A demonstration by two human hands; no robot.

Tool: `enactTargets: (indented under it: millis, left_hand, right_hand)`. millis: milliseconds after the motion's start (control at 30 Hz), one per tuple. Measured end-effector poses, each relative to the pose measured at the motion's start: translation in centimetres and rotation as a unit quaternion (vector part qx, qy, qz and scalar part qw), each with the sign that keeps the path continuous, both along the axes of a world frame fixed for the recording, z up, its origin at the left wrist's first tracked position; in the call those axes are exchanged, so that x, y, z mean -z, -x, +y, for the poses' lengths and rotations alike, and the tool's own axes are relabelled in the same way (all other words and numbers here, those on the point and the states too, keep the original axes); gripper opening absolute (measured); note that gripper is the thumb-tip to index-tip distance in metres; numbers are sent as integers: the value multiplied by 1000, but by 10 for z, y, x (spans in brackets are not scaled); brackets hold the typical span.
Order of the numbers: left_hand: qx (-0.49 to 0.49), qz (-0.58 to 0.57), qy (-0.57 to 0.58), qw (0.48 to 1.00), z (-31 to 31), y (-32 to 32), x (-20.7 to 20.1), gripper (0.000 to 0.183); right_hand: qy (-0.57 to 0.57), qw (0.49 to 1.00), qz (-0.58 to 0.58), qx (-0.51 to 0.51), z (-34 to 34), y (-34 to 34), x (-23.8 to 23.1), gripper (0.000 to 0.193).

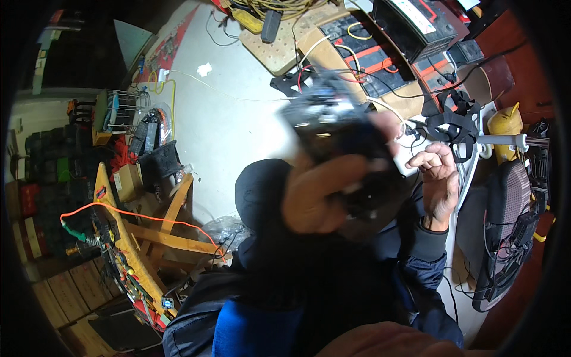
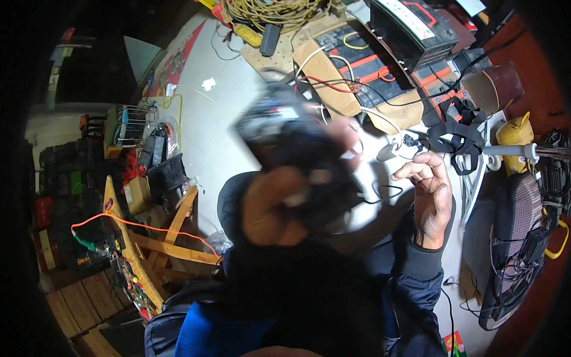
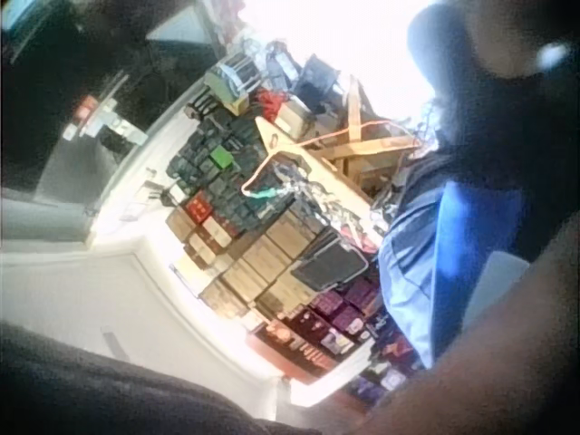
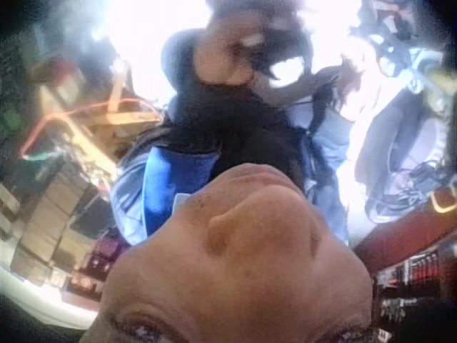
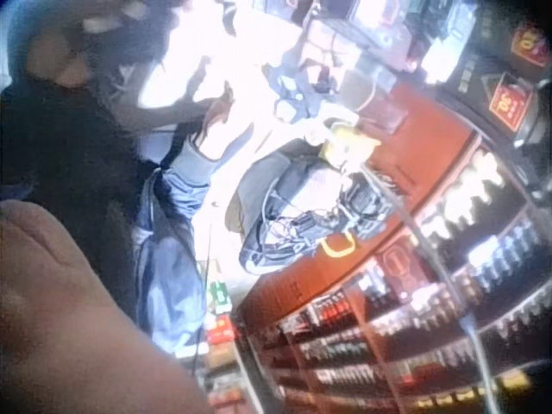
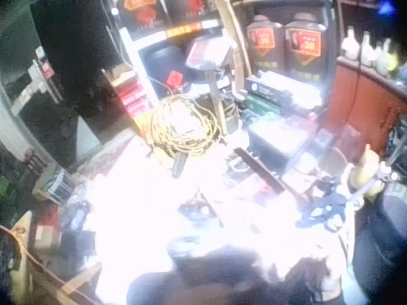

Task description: The person sits on the floor and works on a small electronic device, opening its casing, manipulating internal components, and connecting wires. They handle a multimeter and other tools while testing and adjusting the device.

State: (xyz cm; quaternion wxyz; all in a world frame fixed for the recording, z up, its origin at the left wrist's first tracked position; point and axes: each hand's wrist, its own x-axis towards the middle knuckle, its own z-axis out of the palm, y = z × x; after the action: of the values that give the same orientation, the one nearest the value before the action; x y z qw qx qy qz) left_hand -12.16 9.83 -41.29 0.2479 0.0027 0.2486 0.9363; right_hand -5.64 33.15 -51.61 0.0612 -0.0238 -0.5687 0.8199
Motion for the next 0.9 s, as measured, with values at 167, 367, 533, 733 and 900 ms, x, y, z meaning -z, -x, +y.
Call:
enactTargets:
  millis: [167,367,533,733,900]
  left_hand:
    - [-114,87,-85,986,-53,24,20,85]
    - [-117,36,-97,988,-60,68,34,82]
    - [-101,-57,-89,989,-68,78,25,85]
    - [4,-122,-139,983,-88,35,17,93]
    - [88,-205,-141,965,-92,-50,-71,98]
  right_hand:
    - [-122,975,-52,-178,-24,22,13,74]
    - [-216,903,-105,-355,-80,56,3,47]
    - [-155,900,-312,-260,-105,42,-30,30]
    - [-138,893,-398,-159,-106,-12,-94,39]
    - [-43,876,-469,-105,-100,-75,-162,85]
